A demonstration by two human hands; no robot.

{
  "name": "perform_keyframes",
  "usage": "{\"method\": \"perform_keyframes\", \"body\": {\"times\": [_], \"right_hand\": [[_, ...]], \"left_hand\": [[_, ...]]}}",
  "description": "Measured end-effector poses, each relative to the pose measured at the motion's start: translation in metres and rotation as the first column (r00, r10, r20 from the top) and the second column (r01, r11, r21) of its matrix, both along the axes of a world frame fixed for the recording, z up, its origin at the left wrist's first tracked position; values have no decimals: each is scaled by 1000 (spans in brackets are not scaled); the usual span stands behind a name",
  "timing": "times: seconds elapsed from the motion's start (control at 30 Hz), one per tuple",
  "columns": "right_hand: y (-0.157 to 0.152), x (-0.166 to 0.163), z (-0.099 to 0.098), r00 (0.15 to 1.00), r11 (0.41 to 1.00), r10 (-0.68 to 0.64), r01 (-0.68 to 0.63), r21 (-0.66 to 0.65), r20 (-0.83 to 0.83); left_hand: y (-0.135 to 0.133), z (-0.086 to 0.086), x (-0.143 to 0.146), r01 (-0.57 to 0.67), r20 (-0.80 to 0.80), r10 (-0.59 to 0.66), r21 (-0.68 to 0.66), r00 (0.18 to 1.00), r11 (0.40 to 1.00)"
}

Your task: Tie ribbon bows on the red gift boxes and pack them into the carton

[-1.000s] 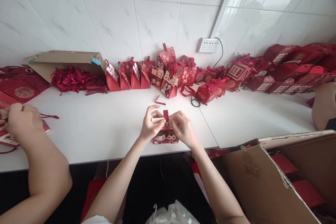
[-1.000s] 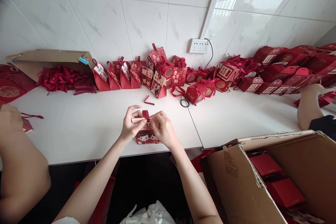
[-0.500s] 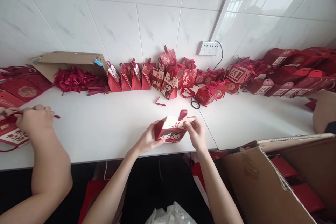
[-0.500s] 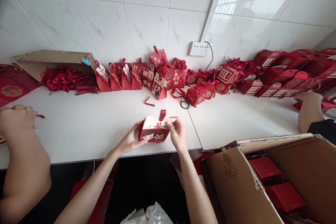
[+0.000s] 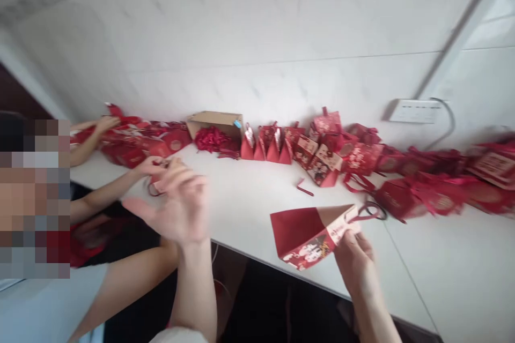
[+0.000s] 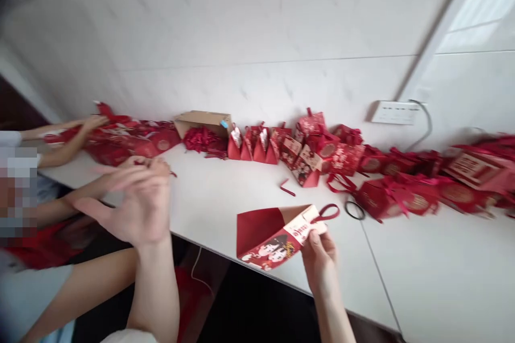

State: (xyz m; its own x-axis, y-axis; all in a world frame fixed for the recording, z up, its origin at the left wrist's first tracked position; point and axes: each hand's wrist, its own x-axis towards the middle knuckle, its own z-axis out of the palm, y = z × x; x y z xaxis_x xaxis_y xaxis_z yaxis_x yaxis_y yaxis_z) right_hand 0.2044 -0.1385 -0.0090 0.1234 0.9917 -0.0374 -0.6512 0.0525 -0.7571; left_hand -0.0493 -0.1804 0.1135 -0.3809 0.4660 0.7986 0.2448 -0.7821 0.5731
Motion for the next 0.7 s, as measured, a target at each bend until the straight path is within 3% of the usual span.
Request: {"method": "perform_keyframes", "body": {"times": [0.07,0.13,0.23,0.3,0.37,0.43,0.53,0.63,0.7], "right_hand": [[0,-4,7,999,999,43,-43,-33,-6],[-5,-6,16,999,999,30,-31,-44,-33],[-17,-2,26,990,993,-114,113,-15,-85],[-24,7,29,967,970,-237,240,23,-97],[-30,21,29,938,937,-332,340,80,-98],[-36,36,28,911,899,-399,411,149,-102],[-49,57,28,888,869,-449,460,183,-102],[-66,72,30,909,905,-413,416,89,-50],[-78,79,31,944,944,-328,326,-59,-32]], "left_hand": [[-8,22,-16,-84,-7,85,90,996,992],[-1,18,-11,5,-67,-6,-24,998,1000],[23,-25,34,213,-143,-266,-307,953,928],[28,-54,72,336,-166,-441,-435,882,836],[23,-69,104,400,-181,-557,-524,810,752],[17,-73,125,433,-198,-611,-543,767,719],[14,-68,145,493,-214,-639,-474,739,729],[17,-65,159,551,-141,-660,-437,738,710],[18,-61,167,593,-25,-698,-506,716,627]]}}
